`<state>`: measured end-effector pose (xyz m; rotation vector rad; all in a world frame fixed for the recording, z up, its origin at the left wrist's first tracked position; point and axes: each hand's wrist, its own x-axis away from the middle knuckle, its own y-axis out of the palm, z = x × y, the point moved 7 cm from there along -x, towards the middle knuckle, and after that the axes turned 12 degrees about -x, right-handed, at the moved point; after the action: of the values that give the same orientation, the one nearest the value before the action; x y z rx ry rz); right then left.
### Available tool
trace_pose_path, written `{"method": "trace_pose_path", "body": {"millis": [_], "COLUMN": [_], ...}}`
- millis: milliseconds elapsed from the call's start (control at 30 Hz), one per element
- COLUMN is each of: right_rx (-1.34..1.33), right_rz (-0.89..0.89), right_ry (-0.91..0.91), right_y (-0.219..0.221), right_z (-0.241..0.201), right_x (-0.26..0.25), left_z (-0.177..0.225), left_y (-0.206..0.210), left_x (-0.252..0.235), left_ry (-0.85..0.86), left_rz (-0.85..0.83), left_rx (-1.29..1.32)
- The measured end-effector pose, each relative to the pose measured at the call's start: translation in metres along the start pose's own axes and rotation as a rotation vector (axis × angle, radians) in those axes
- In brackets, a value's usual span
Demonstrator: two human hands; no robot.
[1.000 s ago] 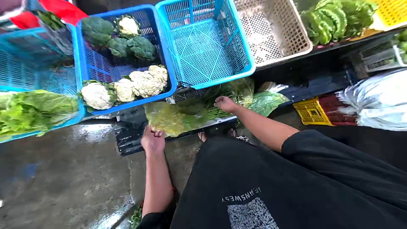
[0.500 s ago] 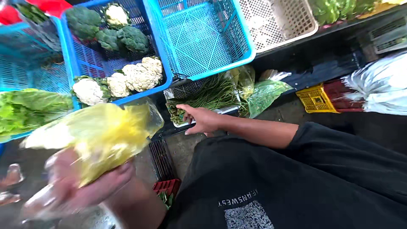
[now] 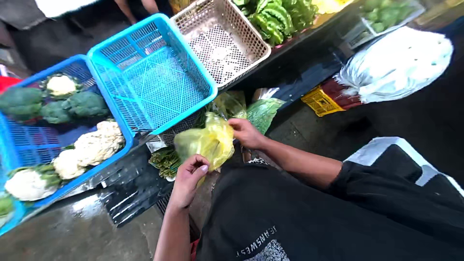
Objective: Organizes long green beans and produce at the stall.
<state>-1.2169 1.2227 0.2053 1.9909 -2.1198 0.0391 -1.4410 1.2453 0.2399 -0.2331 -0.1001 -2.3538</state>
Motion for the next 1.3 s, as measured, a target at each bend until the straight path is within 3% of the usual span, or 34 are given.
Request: {"method": "trace_pose_path", "body": {"millis": [133, 233, 333, 467, 567, 700, 800, 933, 1133, 1300], "right_rx": [0.153, 0.289, 0.471, 0.601, 0.634, 0.607, 0.659, 0.683, 0.470, 0.406], "right_rz": [0.276, 0.364, 0.355, 0.192, 0.154, 0.264, 0.374, 0.345, 0.328, 0.360], "right_ry": [-0.022, -0.031, 0.100, 0.195, 0.229, 0.321, 0.469, 0.581, 0.595, 0.688], "right_y": [-0.121, -0.174, -0.196, -0.177, -0.155, -0.149, -0.151, -0.125, -0.075, -0.059], "right_z": [0.006, 0.003, 0.009, 0.022, 0.030, 0.056, 0.083, 0.083, 0.087, 0.112], "right_x": [0.046, 0.060, 0.055, 0.032, 0.016, -0.002, -0.019, -0.034, 0.002, 0.051], "left_z": [-0.077, -0.141, -0.188, -0.207, -0.200, -0.200, -0.232, -0.276, -0.267, -0.242], "left_y": [0.005, 0.000, -0.007, -0.025, -0.052, -0.088, -0.122, -0.176, -0.186, -0.185], "left_x": [-0.010, 0.009, 0.040, 0.058, 0.046, 0.009, -0.018, -0.033, -0.047, -0.054], "left_ry": [-0.355, -0.635, -0.840, -0.941, -0.927, -0.735, -0.638, -0.742, -0.645, -0.618], "left_rz": [0.129, 0.085, -0.031, -0.145, -0.119, -0.047, -0.058, -0.144, -0.419, -0.433], "left_rx": [-0.319, -0.452, -0.726, -1.020, -1.136, -1.351, -1.520, -1.688, -1.732, -1.658]}}
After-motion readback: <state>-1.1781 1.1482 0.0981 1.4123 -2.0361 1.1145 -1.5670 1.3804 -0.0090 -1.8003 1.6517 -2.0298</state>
